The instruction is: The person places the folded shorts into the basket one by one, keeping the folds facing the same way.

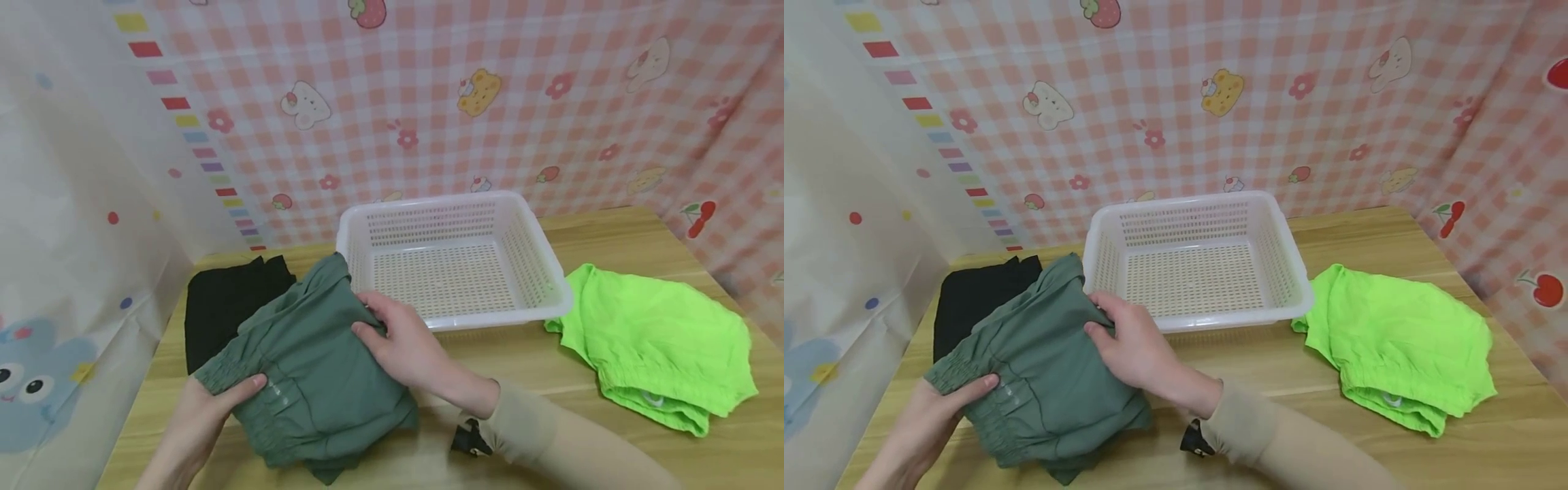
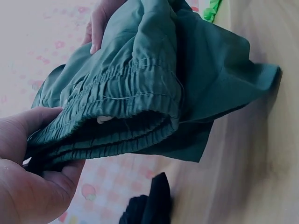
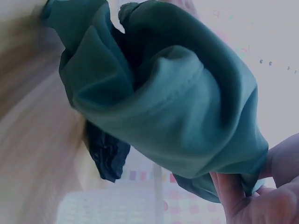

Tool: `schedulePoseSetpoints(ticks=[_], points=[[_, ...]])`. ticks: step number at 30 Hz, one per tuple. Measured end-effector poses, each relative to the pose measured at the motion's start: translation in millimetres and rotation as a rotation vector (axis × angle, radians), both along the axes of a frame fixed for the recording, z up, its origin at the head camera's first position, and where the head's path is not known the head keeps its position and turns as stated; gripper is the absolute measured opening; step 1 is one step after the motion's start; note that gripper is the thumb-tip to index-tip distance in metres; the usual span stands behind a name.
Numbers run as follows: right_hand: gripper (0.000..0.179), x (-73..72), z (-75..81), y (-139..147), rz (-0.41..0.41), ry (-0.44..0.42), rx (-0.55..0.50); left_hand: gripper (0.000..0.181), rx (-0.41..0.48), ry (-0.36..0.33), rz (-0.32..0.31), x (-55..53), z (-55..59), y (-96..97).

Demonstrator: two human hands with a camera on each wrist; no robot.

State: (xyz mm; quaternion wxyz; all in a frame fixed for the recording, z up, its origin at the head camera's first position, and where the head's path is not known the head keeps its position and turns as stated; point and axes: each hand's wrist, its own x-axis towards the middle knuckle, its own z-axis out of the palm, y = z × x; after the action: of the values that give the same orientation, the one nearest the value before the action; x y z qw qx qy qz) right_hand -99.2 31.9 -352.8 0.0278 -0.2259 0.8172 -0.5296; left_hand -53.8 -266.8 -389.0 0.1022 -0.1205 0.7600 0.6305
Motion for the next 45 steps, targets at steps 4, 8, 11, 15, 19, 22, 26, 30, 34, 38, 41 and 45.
schedulePoseSetpoints(ticks=[4, 8, 11, 15, 19, 22, 26, 30, 34, 38, 41, 45], points=[[0.035, -3.5, 6.4, 6.4, 0.004, -0.011, 0.011, 0.058, 0.061, 0.094, 0.016, -0.4, 5.2, 5.4], [0.035, -7.0, 10.9, 13.6, 0.003, -0.025, 0.021, 0.055, 0.075, 0.124, 0.022, -2.8, 10.9, 12.3], [0.037, -9.1, 12.8, 18.9, -0.002, -0.026, 0.027, 0.056, 0.066, 0.117, 0.021, -5.9, 15.2, 17.4], [0.040, -11.0, 16.3, 25.1, -0.020, -0.015, 0.028, 0.054, 0.075, 0.130, 0.010, -10.4, 20.0, 24.3], [0.040, -15.1, 19.9, 30.4, -0.027, -0.003, 0.025, 0.050, 0.098, 0.151, 0.000, -15.4, 24.0, 31.1], [0.039, -18.7, 22.8, 34.4, -0.018, -0.001, 0.013, 0.052, 0.097, 0.155, -0.009, -18.7, 28.2, 35.8], [0.039, -24.2, 27.3, 40.4, -0.011, -0.010, -0.005, 0.060, 0.080, 0.144, -0.026, -23.0, 35.5, 42.2], [0.042, -29.3, 33.5, 46.4, -0.030, -0.025, -0.002, 0.066, 0.068, 0.135, -0.038, -27.8, 42.5, 49.7], [0.044, -33.6, 39.2, 52.3, -0.034, -0.035, 0.001, 0.066, 0.079, 0.144, -0.052, -32.5, 47.3, 56.5], [0.044, -38.8, 44.1, 58.0, -0.021, -0.039, -0.019, 0.064, 0.116, 0.146, -0.081, -36.7, 50.1, 61.8], [0.044, -43.2, 47.4, 61.7, -0.026, -0.047, -0.028, 0.061, 0.149, 0.147, -0.110, -40.0, 51.4, 65.8], [0.044, -49.1, 50.9, 65.7, -0.048, -0.061, -0.033, 0.060, 0.194, 0.140, -0.146, -45.6, 51.9, 71.6]])
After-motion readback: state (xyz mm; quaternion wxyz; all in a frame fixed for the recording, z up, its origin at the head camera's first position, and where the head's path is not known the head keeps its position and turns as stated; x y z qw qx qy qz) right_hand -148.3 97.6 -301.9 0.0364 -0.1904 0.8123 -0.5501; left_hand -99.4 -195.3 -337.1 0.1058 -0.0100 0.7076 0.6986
